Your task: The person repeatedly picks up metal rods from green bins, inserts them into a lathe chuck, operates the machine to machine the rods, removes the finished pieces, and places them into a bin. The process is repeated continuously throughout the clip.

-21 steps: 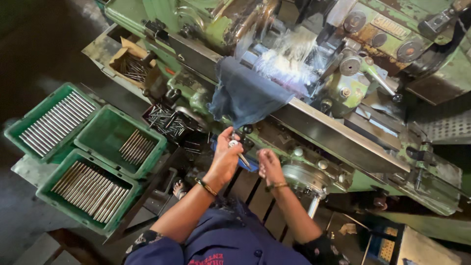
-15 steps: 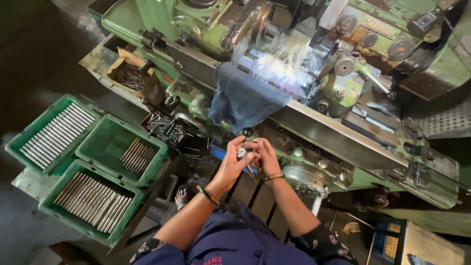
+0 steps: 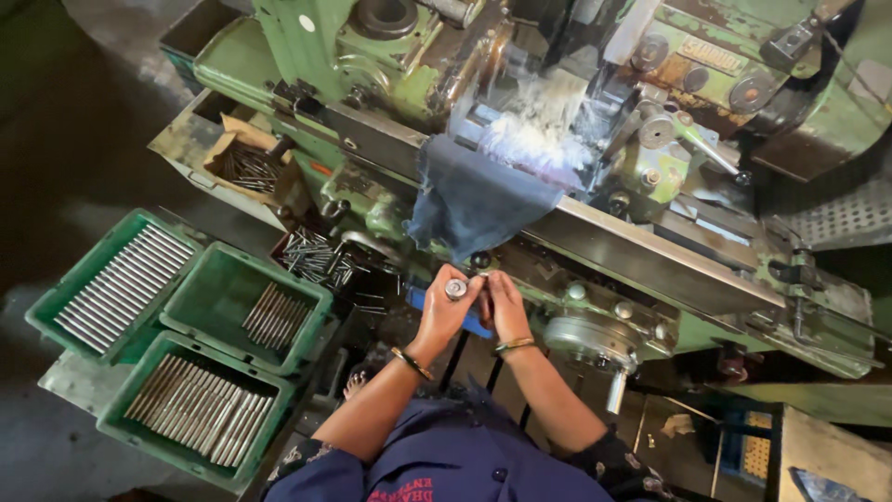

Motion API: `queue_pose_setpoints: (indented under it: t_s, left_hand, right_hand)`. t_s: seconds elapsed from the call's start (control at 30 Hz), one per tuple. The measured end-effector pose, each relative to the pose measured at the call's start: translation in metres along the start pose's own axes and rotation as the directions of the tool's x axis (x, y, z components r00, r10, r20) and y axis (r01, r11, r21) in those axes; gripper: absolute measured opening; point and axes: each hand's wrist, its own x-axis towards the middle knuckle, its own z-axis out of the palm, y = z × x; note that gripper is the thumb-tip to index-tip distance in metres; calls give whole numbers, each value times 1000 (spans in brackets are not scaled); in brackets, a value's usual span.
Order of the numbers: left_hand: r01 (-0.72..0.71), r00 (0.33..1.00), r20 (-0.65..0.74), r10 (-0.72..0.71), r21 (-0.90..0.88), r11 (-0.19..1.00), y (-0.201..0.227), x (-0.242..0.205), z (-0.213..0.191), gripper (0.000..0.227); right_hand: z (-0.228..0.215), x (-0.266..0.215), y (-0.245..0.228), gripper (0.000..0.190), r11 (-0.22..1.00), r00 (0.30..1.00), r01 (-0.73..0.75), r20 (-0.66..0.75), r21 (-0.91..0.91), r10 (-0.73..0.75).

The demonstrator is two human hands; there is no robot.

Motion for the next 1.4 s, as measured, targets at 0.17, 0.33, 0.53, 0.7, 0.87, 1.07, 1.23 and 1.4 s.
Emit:
queue_pose_setpoints:
  t_s: [0.17,0.33,0.53,0.7,0.87,1.07,1.23,1.4]
  left_hand:
    - [-289,957,167,236,488,824,26,8,-43,43]
    - [-229,973,129,191,444,866,34,14,-65,43]
    - [-318,946,90,311,439,840,7,17,-105,41]
    - [-96,959,-258,119,99,990,-46,26,-95,32]
    - [43,893,-349,-285,-562,826,-78,57,-94,22]
    - [105,944,-323,-65,108,989,-35,52,-142,38]
    - [346,938,15,-346,-95,934,-32,55,-163,54]
    - [279,951,136,-277,2,960,-108,42,-180,43]
  right_hand:
    - [-24,9,-23,39,932,908,-146,329,-331,260]
    - [20,-1,-7,35,977,955,-107,254,-187,153]
    - [55,6,-8,32,932,907,-288,251,-219,339]
    - [96,12,22,28,958,993,-104,17,-266,113]
    - [135,35,39,21,304,607,724,362,-619,-707]
    - [136,54,63,21,961,980,-196,7,-197,201]
    - [120,73,108,19,991,999,20,46,130,-26]
    - [117,80,108,21,998,987,-40,-156,39,45]
